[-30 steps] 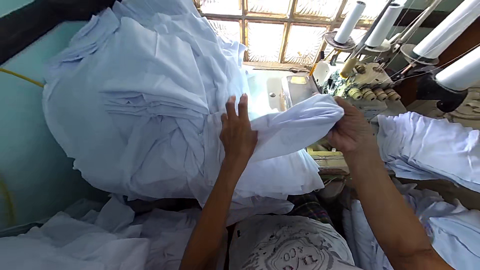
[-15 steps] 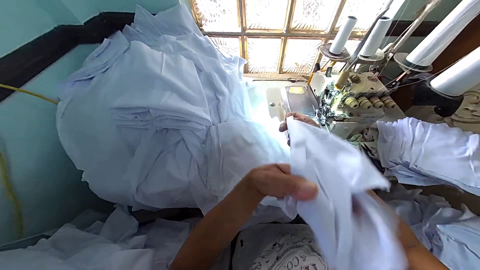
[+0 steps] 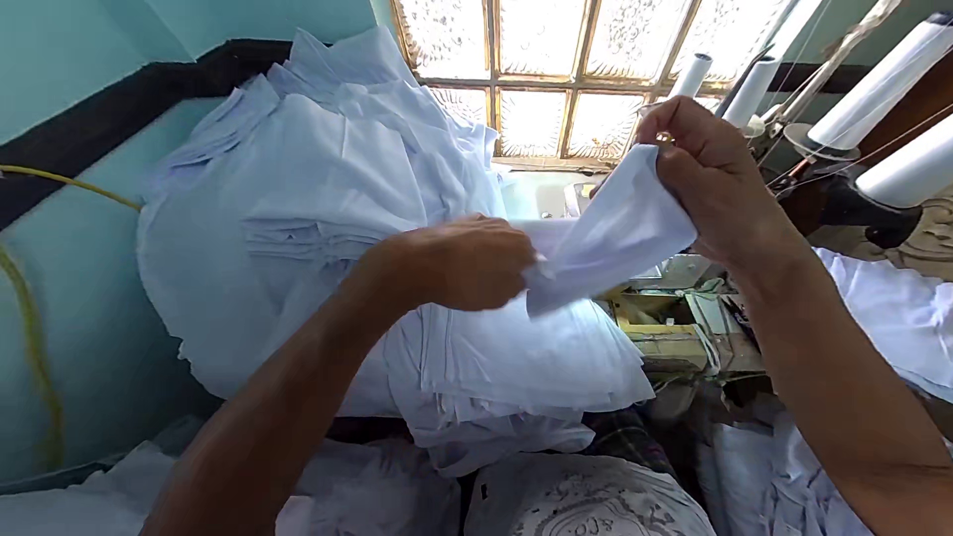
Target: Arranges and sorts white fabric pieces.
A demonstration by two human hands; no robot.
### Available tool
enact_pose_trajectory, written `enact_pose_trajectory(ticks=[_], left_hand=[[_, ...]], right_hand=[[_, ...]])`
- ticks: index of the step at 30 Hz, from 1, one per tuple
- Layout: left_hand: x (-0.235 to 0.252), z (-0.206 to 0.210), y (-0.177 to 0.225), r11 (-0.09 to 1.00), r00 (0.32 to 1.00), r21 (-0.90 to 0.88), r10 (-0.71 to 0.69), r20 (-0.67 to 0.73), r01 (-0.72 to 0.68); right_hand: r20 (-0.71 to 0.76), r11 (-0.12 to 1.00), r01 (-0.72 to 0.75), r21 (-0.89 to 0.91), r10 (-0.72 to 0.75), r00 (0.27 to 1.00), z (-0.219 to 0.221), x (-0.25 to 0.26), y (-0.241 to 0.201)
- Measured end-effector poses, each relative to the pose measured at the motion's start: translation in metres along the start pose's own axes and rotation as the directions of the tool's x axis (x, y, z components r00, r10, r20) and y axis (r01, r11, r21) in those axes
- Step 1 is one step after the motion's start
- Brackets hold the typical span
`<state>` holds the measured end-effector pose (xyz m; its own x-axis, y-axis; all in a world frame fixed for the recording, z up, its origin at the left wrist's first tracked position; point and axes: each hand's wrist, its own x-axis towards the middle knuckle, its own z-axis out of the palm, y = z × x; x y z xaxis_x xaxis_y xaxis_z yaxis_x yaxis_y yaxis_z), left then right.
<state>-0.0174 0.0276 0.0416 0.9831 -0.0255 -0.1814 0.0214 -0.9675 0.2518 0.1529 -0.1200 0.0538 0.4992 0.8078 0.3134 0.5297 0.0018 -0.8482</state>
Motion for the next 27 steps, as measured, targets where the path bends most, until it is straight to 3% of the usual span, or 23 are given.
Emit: enact_pose_trajectory(ticks=[2, 4, 6, 7, 9, 11, 13, 14, 15, 16, 17, 19, 20, 24, 27], left_hand=[[-0.008, -0.005, -0.003, 0.999, 0.999, -0.021, 0.035, -0.037, -0.036], [-0.012, -0.007, -0.012, 0.992, 0.988, 0.068, -0.094, -0.122, 0.103], [-0.017, -0.011, -0.017, 0.972, 0.963, 0.151, -0.140, -0.229, 0.178], [-0.020, -0.011, -0.019, 0.971, 0.949, 0.181, -0.095, -0.300, 0.154], [-0.028, -0.009, -0.025, 0.976, 0.873, 0.181, -0.017, -0.487, 0.120], [-0.033, -0.016, -0.033, 0.953, 0.755, 0.237, 0.014, -0.655, 0.188], [-0.037, -0.023, -0.054, 0.890, 0.583, 0.335, 0.100, -0.806, 0.310], [-0.033, -0.019, -0.082, 0.839, 0.417, 0.418, 0.260, -0.871, 0.349], [-0.019, -0.016, -0.119, 0.785, 0.159, 0.488, 0.465, -0.871, 0.381], [-0.012, -0.018, -0.132, 0.785, -0.013, 0.505, 0.545, -0.838, 0.360], [-0.022, -0.017, -0.112, 0.850, -0.007, 0.433, 0.456, -0.890, 0.299], [-0.052, -0.019, -0.044, 0.988, 0.182, 0.080, 0.055, -0.982, 0.133], [-0.057, -0.020, -0.033, 0.996, 0.212, -0.009, -0.028, -0.977, 0.087], [-0.051, -0.014, -0.044, 1.000, 0.302, 0.020, 0.019, -0.953, 0.001], [-0.047, -0.013, -0.039, 0.983, 0.431, -0.112, -0.037, -0.901, -0.149]], right_hand=[[0.064, 0.991, 0.135, 0.015, -0.136, 0.989, -0.009, 0.005, 0.011], [0.152, 0.954, 0.296, 0.040, -0.299, 0.942, -0.015, 0.012, 0.029], [0.247, 0.937, 0.339, 0.084, -0.349, 0.904, -0.014, 0.017, 0.032], [0.281, 0.935, 0.335, 0.117, -0.354, 0.892, -0.013, 0.019, 0.030], [0.345, 0.914, 0.309, 0.265, -0.389, 0.854, -0.020, 0.025, 0.031], [0.348, 0.861, 0.291, 0.417, -0.447, 0.824, -0.026, 0.034, 0.035], [0.315, 0.843, 0.254, 0.475, -0.432, 0.845, -0.024, 0.039, 0.037], [0.312, 0.861, 0.240, 0.447, -0.402, 0.861, -0.018, 0.039, 0.037], [0.324, 0.888, 0.232, 0.398, -0.372, 0.870, -0.011, 0.039, 0.037], [0.341, 0.906, 0.245, 0.345, -0.364, 0.867, -0.004, 0.039, 0.037], [0.352, 0.915, 0.292, 0.279, -0.381, 0.855, 0.001, 0.039, 0.038], [0.314, 0.918, 0.383, 0.106, -0.397, 0.863, 0.007, 0.039, 0.037], [0.265, 0.919, 0.392, 0.051, -0.391, 0.882, 0.009, 0.041, 0.039], [0.055, 0.931, 0.353, 0.094, -0.359, 0.932, 0.016, 0.060, 0.054], [0.073, 0.927, 0.347, 0.140, -0.359, 0.930, 0.020, 0.063, 0.052]])
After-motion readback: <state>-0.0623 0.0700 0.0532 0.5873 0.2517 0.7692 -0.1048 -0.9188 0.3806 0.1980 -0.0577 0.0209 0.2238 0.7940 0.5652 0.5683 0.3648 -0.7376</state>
